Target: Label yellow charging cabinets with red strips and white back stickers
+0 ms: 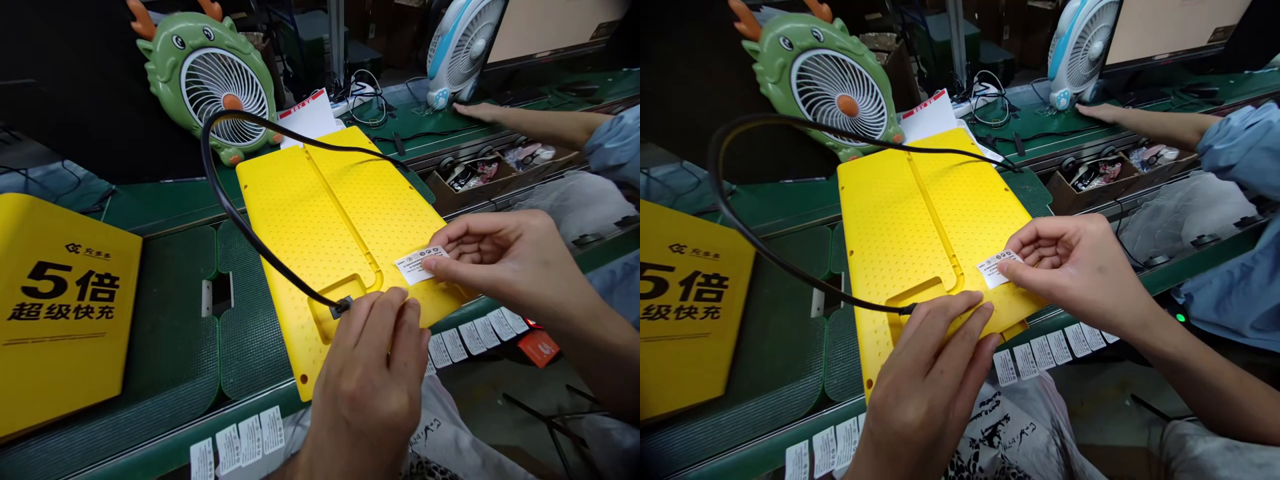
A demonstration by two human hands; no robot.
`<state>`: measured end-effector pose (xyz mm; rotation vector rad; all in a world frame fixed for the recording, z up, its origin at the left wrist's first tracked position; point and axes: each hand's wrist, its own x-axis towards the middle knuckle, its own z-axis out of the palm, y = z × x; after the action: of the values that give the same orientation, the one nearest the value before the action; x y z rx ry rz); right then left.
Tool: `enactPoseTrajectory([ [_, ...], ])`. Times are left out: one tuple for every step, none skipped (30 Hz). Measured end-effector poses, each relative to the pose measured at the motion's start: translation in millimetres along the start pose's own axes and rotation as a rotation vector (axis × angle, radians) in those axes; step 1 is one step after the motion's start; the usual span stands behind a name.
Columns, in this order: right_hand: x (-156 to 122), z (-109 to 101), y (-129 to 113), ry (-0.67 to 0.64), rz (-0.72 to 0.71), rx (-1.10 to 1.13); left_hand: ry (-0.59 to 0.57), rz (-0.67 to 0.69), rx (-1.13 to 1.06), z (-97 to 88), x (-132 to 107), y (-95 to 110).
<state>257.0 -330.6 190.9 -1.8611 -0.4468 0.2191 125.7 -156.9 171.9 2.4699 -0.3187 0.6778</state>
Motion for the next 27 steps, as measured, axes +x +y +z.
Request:
enactPoseTrajectory([
  [0,0,0,0.001,-0.002,0.0,0.001,0.006,0.004,-0.7,0,0],
  [0,0,0,0.003,-0.003,0.002,0.001,0.012,0.008,-1.5,1,-1],
  [-1,0,0,0.002,-0.003,0.004,0.006,0.01,0.012,-2.2,1,-1],
  [-1,0,1,0.003,-0.003,0.006,0.009,0.001,0.019,-2.7,1,-1],
  [-1,0,1,0.006,-0.003,0.009,0.012,-0.014,0.033,-2.9,-1,-1],
  [-1,0,2,0.017,-0.008,0.017,0.014,-0.028,0.062,-3.0,-3,0],
  [0,0,4,0.043,-0.012,0.03,0.011,-0.04,0.11,-3.2,-6,2],
  [0,0,5,0.083,-0.015,0.053,0.006,-0.048,0.171,-3.8,-11,4],
  [0,0,7,0.13,-0.01,0.09,0.004,-0.049,0.225,-5.1,-16,6],
  [1,0,9,0.18,0.001,0.137,0.003,-0.047,0.245,-7.5,-22,8],
  [1,1,11,0.223,0.016,0.186,0.011,-0.06,0.232,-11.2,-28,9],
  [1,1,13,0.258,0.03,0.232,0.04,-0.098,0.204,-16.2,-34,9],
  [0,3,14,0.281,0.04,0.274,0.107,-0.173,0.175,-22.1,-39,7],
  [-1,6,15,0.293,0.042,0.309,0.198,-0.292,0.144,-28.4,-43,3],
  [-3,9,15,0.296,0.039,0.336,0.287,-0.454,0.1,-34.6,-45,-4],
  [-5,14,15,0.289,0.033,0.359,0.348,-0.65,0.026,-40.3,-45,-13],
  [-9,19,14,0.272,0.027,0.379,0.362,-0.849,-0.104,-45.4,-43,-24],
  [-12,24,12,0.254,0.02,0.393,0.319,-1.022,-0.287,-50.0,-38,-36],
  [-16,30,11,0.236,0.011,0.398,0.227,-1.149,-0.483,-54.0,-32,-48],
  [-19,35,9,0.227,-0.001,0.398,0.118,-1.224,-0.637,-57.5,-23,-59],
  [-21,40,7,0.23,-0.016,0.395,0.022,-1.263,-0.729,-60.5,-14,-69],
  [-23,44,6,0.244,-0.034,0.389,-0.042,-1.278,-0.765,-62.8,-6,-76],
  [-24,48,5,0.263,-0.052,0.38,-0.081,-1.281,-0.764,-64.2,2,-81],
  [-24,51,5,0.28,-0.068,0.373,-0.099,-1.284,-0.75,-64.6,8,-84],
  [-23,53,6,0.292,-0.083,0.366,-0.101,-1.282,-0.742,-63.9,11,-85],
  [-22,55,6,0.297,-0.095,0.357,-0.086,-1.278,-0.74,-62.4,13,-85],
  [-22,56,8,0.299,-0.105,0.347,-0.064,-1.27,-0.742,-60.5,13,-83],
])
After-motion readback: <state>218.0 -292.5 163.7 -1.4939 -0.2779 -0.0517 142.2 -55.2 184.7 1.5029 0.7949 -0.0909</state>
